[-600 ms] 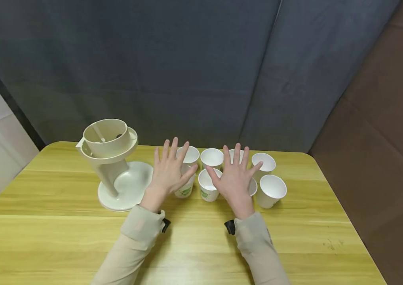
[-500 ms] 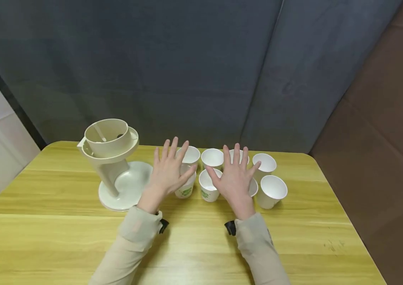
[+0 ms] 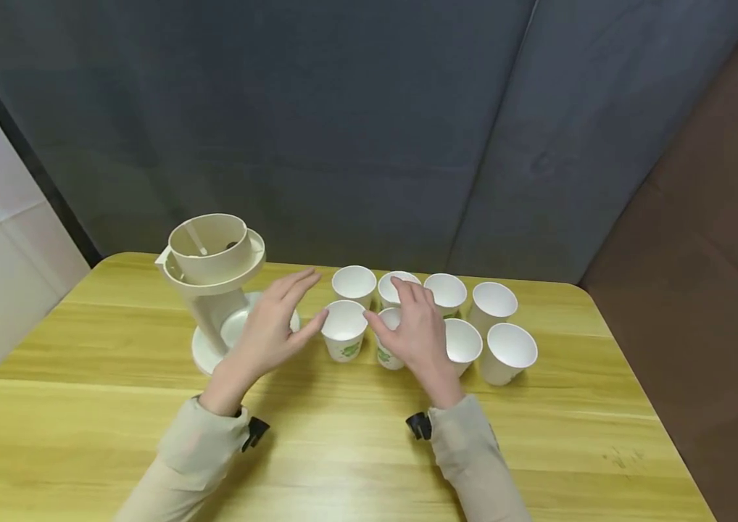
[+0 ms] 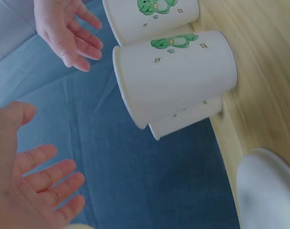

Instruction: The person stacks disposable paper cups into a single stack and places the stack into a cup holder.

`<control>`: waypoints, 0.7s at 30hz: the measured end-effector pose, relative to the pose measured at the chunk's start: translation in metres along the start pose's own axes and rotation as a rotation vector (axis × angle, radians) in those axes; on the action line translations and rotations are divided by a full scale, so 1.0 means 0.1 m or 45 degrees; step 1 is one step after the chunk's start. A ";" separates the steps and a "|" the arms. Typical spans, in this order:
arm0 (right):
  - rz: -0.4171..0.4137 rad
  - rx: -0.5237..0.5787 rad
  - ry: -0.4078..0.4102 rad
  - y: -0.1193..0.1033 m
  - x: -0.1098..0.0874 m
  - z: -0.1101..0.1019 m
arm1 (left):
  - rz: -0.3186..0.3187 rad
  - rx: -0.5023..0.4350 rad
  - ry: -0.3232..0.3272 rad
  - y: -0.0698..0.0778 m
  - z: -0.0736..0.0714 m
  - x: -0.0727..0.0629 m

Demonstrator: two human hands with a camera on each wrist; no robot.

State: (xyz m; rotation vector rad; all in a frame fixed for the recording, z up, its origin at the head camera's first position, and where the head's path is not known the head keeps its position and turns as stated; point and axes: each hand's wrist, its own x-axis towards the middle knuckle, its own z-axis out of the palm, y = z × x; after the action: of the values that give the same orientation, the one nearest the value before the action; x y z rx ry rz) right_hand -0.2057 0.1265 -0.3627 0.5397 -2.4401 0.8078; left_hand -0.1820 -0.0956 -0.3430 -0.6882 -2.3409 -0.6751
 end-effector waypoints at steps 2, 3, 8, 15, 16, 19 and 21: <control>-0.006 0.032 0.009 -0.03 0.00 0.02 | 0.000 -0.019 0.021 0.00 -0.05 -0.04; -0.011 0.044 0.014 -0.04 0.00 0.03 | -0.007 -0.029 0.025 0.00 -0.08 -0.06; -0.036 0.090 0.010 -0.07 0.00 0.07 | -0.038 -0.108 0.046 -0.02 -0.19 -0.16; -0.068 0.133 -0.052 -0.15 0.00 0.11 | -0.016 -0.189 0.155 -0.14 -0.34 -0.33; -0.076 0.133 -0.063 -0.16 0.00 0.12 | -0.005 -0.199 0.177 -0.17 -0.36 -0.35; -0.100 0.109 -0.098 -0.21 0.01 0.14 | 0.008 -0.234 0.226 -0.24 -0.42 -0.41; -0.104 0.079 -0.119 -0.24 0.01 0.15 | -0.006 -0.249 0.243 -0.29 -0.46 -0.45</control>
State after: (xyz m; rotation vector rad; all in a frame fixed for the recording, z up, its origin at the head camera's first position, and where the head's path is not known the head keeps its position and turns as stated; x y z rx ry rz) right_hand -0.1995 0.0992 -0.3623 0.7103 -2.4660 0.8436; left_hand -0.1505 -0.1583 -0.3500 -0.6717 -2.1211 -0.9389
